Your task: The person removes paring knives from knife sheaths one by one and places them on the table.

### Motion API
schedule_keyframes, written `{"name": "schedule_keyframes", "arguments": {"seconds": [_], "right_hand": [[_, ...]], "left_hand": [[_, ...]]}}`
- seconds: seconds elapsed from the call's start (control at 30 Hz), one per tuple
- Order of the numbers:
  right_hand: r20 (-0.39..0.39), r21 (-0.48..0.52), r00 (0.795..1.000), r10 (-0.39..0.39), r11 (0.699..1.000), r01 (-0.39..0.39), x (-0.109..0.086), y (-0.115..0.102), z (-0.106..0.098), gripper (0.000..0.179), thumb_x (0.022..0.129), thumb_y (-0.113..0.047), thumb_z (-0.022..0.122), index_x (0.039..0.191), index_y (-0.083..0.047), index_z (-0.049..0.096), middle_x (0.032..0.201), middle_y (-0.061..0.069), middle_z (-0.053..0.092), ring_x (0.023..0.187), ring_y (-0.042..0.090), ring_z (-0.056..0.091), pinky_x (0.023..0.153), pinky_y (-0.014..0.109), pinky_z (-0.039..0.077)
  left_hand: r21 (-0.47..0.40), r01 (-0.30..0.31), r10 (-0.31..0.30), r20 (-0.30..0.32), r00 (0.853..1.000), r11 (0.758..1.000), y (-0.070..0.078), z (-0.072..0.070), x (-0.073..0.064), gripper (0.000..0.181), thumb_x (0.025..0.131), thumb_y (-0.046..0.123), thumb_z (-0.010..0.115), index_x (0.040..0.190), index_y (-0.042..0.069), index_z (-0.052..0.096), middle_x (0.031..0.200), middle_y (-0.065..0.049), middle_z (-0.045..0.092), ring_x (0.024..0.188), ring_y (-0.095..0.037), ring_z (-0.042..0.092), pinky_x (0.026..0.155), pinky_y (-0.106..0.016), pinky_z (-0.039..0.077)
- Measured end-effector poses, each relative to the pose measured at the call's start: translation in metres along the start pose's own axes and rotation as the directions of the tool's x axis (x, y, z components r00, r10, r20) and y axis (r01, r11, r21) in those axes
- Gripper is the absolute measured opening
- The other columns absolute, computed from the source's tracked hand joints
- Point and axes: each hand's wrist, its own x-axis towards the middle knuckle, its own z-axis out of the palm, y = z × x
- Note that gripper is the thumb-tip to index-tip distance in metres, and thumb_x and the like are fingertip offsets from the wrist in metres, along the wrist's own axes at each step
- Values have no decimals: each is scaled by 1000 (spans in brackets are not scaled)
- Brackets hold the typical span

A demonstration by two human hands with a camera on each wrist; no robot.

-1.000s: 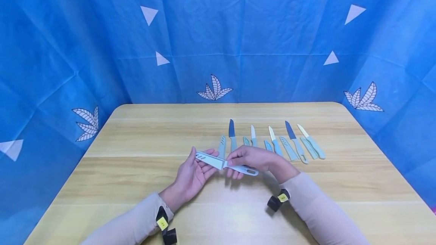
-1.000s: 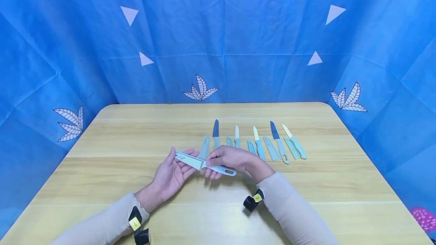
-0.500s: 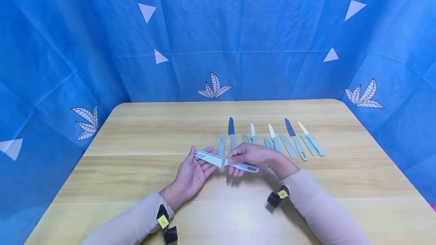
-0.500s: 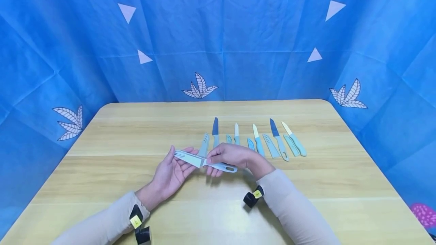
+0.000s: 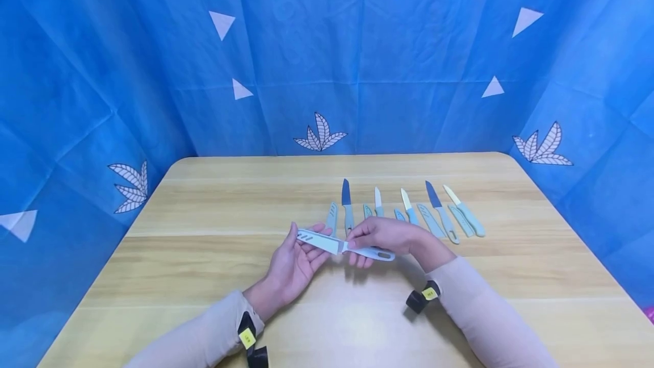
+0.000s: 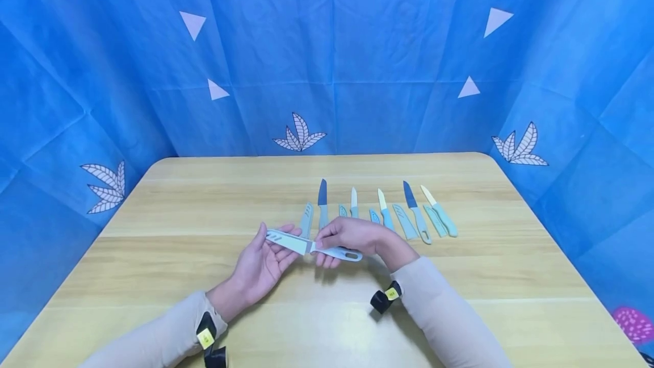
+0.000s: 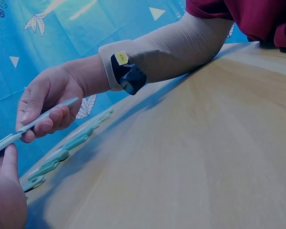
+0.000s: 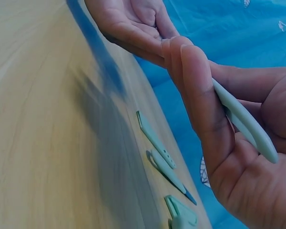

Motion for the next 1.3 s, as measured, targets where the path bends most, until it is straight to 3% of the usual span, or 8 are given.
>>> {"name": "schedule_keyframes", "arguments": {"seconds": [0.47, 1.07, 1.3], "right_hand": [[-16, -3, 1000, 0, 1000, 0, -14, 8, -1, 27, 100, -12, 54, 113, 10, 63, 93, 22, 70, 76, 23, 69, 70, 34, 62], [-22, 14, 1000, -3, 1000, 4, -20, 9, -5, 27, 100, -11, 55, 113, 12, 63, 93, 24, 70, 77, 26, 70, 72, 37, 62], [-7, 7, 1000, 4, 1000, -4, -19, 8, -6, 27, 101, -10, 53, 113, 12, 62, 93, 24, 69, 77, 25, 69, 71, 37, 62]], "left_hand": [[15, 7, -7, -6, 1000, 1000, -7, 2, 0, 68, 104, 52, 26, 145, -2, 30, 151, -28, 30, 135, -34, 40, 108, -38, 42], [23, -4, 3, 12, 1000, 1000, -5, 3, 6, 68, 105, 51, 26, 146, -3, 30, 151, -28, 31, 139, -38, 33, 109, -38, 42], [22, -17, 18, -24, 1000, 1000, -5, 1, 5, 66, 105, 51, 25, 143, -3, 34, 149, -28, 35, 136, -37, 38, 107, -38, 44]]}}
